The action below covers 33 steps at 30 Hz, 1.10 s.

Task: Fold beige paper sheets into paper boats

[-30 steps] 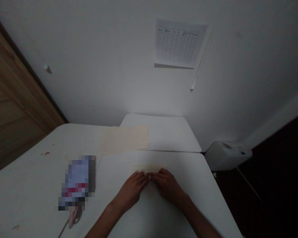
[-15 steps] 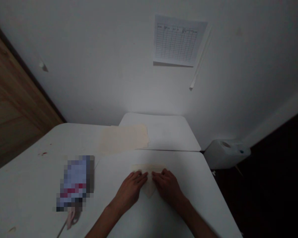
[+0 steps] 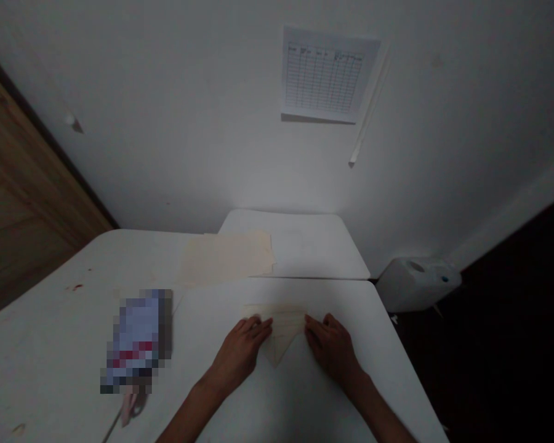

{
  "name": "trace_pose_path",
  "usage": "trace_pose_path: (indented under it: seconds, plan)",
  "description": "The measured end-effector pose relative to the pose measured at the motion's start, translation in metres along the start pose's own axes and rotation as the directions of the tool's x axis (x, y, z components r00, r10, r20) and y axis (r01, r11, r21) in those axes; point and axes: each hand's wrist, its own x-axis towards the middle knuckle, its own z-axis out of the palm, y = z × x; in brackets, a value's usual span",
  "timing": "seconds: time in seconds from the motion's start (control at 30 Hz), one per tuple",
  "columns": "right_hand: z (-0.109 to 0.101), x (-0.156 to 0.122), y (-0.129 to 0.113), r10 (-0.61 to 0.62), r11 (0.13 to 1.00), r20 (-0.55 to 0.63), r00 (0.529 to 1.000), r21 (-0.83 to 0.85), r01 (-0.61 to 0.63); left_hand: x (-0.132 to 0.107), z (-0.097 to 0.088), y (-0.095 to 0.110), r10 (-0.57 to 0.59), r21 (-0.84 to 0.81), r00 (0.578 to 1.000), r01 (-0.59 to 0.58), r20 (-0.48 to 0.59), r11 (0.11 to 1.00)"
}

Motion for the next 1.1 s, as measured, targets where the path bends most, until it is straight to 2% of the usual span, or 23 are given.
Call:
trace_pose_path:
  seconds: [0.17,0.3,0.47,0.57,0.93,1.1]
  plan:
    - [0.0,0.008,-0.003,-0.055,0.998,-0.032,0.998,-0.004,0.055,0.0,0.0,0.001,-0.002,0.014,1.0,0.002,0.023,1.0]
    - [0.011,0.021,-0.017,-0.117,0.987,-0.091,0.989,0.096,0.126,0.0,0.001,0.001,-0.003,0.034,0.999,0.001,0.052,0.999]
    - [0.024,0.032,-0.032,-0.233,0.934,-0.035,0.972,0.271,0.234,-0.001,0.002,0.001,-0.005,0.066,0.997,0.0,0.072,0.998]
    - [0.028,0.033,-0.033,-0.248,0.921,-0.01,0.969,0.309,0.239,-0.001,0.003,0.002,-0.001,0.068,0.998,-0.003,0.064,0.998]
    - [0.021,0.032,-0.038,-0.241,0.956,0.057,0.969,0.186,0.227,-0.004,0.0,0.006,-0.021,0.067,1.0,0.021,-0.01,0.998]
    - [0.019,0.031,-0.04,-0.211,0.966,0.062,0.976,0.167,0.198,-0.01,-0.001,0.001,-0.053,0.071,0.998,0.056,-0.047,0.996]
